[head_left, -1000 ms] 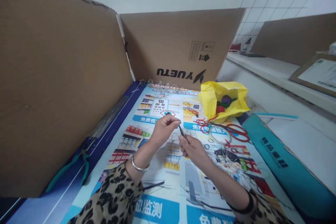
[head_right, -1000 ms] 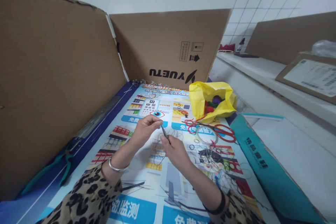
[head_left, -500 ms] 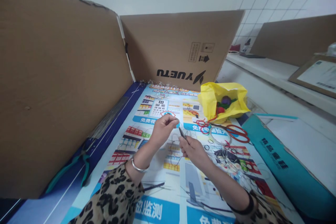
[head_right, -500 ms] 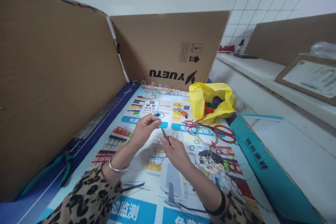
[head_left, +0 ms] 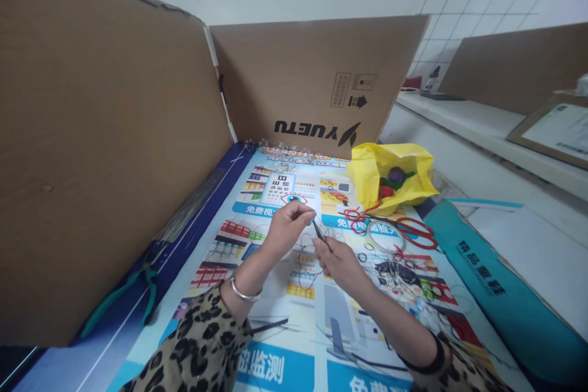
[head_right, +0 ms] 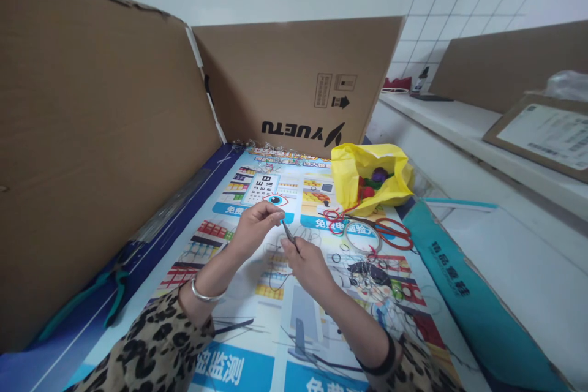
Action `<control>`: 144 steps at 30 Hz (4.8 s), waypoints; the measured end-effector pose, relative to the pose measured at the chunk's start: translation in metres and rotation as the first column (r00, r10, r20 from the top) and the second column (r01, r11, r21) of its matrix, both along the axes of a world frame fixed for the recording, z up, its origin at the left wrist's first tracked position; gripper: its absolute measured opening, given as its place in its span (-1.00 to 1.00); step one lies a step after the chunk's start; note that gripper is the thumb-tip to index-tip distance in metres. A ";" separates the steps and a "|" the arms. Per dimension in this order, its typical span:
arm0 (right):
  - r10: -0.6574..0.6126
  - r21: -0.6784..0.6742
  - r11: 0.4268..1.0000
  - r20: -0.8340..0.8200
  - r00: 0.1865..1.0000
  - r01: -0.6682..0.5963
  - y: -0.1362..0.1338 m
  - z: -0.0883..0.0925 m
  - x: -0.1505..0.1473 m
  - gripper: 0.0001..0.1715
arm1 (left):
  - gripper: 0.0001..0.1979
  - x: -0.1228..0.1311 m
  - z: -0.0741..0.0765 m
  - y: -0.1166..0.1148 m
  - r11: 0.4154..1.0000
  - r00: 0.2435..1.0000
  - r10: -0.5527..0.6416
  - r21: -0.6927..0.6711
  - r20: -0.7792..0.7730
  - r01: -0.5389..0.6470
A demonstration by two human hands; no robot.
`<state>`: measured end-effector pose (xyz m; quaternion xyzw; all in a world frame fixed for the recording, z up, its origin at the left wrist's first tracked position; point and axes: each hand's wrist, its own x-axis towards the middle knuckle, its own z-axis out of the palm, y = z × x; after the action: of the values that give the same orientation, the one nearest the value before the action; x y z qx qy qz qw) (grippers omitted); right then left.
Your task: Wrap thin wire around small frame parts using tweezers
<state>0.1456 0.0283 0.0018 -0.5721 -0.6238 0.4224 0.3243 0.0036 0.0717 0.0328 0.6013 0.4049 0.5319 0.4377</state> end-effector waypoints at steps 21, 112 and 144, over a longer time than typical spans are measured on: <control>0.041 0.140 0.986 0.342 0.939 -0.094 0.004 0.010 0.008 -0.50 | -0.91 -0.009 0.011 0.002 0.995 0.964 -0.087 0.022 -0.252 0.096; -0.069 0.209 0.978 0.418 0.906 -0.022 0.004 0.012 0.008 -0.50 | -0.85 0.010 -0.005 -0.012 0.978 0.987 0.109 0.192 -0.119 -0.085; -0.097 0.230 0.973 0.486 0.868 -0.020 0.002 0.016 0.008 -0.61 | -0.84 0.007 -0.009 -0.011 0.864 0.815 0.338 0.499 -0.471 -0.071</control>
<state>0.1537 0.0306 0.0174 -0.6325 -0.7185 0.1810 0.2258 0.0110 0.0603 0.0236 0.7642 0.4386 0.4646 0.0884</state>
